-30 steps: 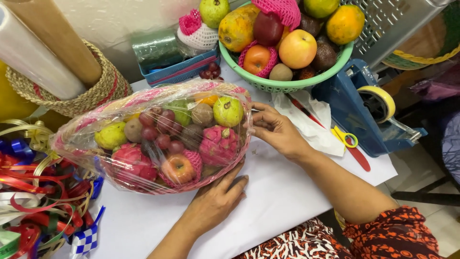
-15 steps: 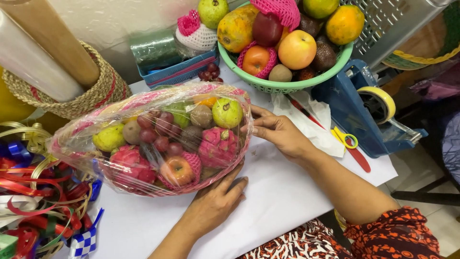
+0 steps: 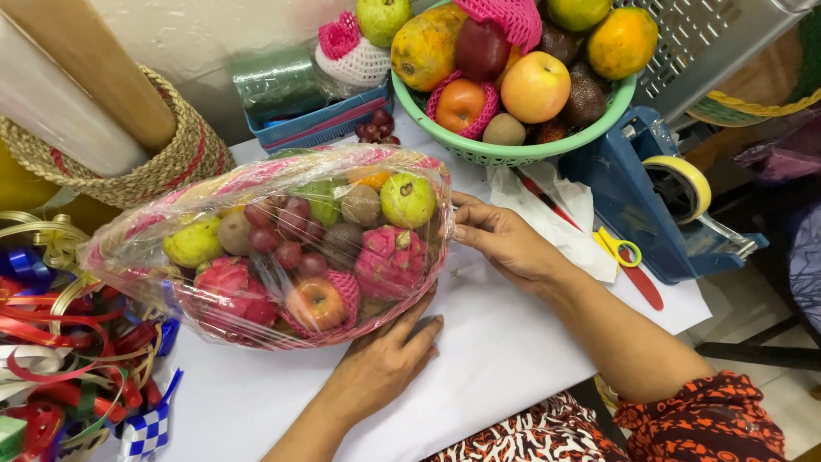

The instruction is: The person wraps a fruit basket with clear plastic film, smoothing the surface and securing the edges with tape. They adjust the basket position and repeatedly smooth the film to remove wrinkles.

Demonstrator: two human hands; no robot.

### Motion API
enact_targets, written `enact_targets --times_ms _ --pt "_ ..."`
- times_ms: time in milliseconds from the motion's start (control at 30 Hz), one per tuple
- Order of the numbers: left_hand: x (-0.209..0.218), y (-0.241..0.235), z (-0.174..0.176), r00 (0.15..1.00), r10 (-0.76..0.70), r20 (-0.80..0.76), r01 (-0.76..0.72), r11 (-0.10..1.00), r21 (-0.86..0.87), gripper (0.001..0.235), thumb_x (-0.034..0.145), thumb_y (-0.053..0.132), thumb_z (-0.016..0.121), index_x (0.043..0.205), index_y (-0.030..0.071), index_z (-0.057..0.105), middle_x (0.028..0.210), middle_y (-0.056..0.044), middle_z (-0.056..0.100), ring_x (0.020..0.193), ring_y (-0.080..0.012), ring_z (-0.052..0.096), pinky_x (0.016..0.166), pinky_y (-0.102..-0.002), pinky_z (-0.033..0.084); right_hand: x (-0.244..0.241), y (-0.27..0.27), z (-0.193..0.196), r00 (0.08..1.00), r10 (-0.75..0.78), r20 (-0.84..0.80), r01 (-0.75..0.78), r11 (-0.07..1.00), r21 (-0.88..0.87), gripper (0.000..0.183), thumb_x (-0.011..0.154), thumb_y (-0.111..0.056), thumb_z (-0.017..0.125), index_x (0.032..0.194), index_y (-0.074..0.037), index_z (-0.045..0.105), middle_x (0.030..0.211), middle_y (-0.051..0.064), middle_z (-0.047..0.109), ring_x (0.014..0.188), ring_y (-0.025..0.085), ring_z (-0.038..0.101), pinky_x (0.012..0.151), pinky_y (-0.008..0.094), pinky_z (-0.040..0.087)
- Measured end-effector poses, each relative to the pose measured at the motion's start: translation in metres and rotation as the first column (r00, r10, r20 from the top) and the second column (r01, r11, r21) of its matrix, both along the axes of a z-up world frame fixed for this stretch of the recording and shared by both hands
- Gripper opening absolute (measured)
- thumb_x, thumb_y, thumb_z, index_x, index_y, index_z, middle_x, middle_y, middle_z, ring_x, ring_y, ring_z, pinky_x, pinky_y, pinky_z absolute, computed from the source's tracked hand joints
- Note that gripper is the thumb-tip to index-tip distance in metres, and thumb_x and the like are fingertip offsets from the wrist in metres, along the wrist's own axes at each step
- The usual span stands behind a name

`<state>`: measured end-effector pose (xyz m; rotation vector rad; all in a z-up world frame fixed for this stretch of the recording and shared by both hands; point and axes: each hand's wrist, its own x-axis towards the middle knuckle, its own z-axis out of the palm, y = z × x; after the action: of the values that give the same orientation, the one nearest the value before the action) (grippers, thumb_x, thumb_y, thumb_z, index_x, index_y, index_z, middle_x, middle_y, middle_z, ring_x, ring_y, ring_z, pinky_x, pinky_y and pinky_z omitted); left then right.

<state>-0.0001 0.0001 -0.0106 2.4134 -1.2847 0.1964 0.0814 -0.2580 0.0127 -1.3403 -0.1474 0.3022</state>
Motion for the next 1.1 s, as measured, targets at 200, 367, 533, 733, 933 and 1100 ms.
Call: enact_targets --times_ms 200,367,533,733,933,1100 --pt "0.000 0.000 0.002 1.000 0.008 0.020 -0.008 1.000 0.003 0.036 0.101 0.026 0.065 0.131 0.007 0.062 0.158 -0.015 0.046 0.134 -0.0315 0.057 0.098 -0.049 0.053 -0.003 -0.001 0.008 1.000 -0.008 -0.001 0.008 0.999 -0.054 0.008 0.093 -0.023 0.070 0.093 -0.016 0.074 0.163 0.009 0.044 0.148 0.018 0.043 0.123 0.038 0.029" --pt "0.000 0.000 0.002 1.000 0.008 0.026 -0.007 1.000 -0.014 0.034 0.101 0.025 0.064 0.131 0.007 0.062 0.156 -0.015 0.049 0.134 -0.0324 0.057 0.100 -0.049 0.051 -0.003 -0.003 0.005 0.999 -0.033 -0.021 0.030 0.994 -0.104 0.008 0.091 -0.022 0.071 0.094 -0.015 0.074 0.157 0.008 0.051 0.146 0.019 0.047 0.121 0.038 0.033" --pt "-0.001 0.001 0.004 1.000 0.002 -0.014 -0.002 1.000 -0.009 0.033 0.102 0.023 0.062 0.131 0.007 0.060 0.158 -0.015 0.046 0.137 -0.0312 0.055 0.099 -0.049 0.051 -0.001 -0.006 0.005 0.999 -0.036 -0.039 0.027 0.978 -0.208 0.007 0.092 -0.020 0.068 0.087 -0.017 0.072 0.155 0.009 0.054 0.143 0.020 0.051 0.118 0.039 0.040" --pt "0.001 0.000 0.006 0.998 -0.003 0.068 0.004 1.000 -0.021 0.032 0.101 0.024 0.065 0.128 0.007 0.062 0.154 -0.016 0.051 0.134 -0.0325 0.056 0.108 -0.049 0.045 0.002 -0.014 -0.007 0.998 -0.015 -0.055 0.002 0.972 -0.234 0.010 0.094 -0.021 0.067 0.089 -0.013 0.066 0.138 0.005 0.062 0.119 0.012 0.060 0.105 0.031 0.046" --pt "-0.001 0.000 0.005 0.999 0.012 0.045 -0.011 1.000 -0.019 0.031 0.101 0.024 0.065 0.128 0.008 0.062 0.154 -0.014 0.051 0.131 -0.0307 0.059 0.098 -0.046 0.051 0.003 -0.012 -0.013 1.000 0.002 0.013 0.002 0.960 -0.278 0.008 0.095 -0.020 0.063 0.094 -0.012 0.066 0.150 0.009 0.056 0.126 0.015 0.059 0.105 0.033 0.047" --pt "0.001 -0.004 0.000 0.996 -0.023 0.081 0.024 1.000 -0.015 0.045 0.102 0.022 0.064 0.143 0.005 0.055 0.154 -0.020 0.049 0.136 -0.0344 0.055 0.106 -0.049 0.049 0.002 -0.003 -0.015 0.951 -0.012 0.308 0.158 0.877 -0.454 0.007 0.097 -0.012 0.056 0.100 -0.011 0.062 0.138 0.008 0.060 0.130 0.018 0.056 0.105 0.032 0.046"
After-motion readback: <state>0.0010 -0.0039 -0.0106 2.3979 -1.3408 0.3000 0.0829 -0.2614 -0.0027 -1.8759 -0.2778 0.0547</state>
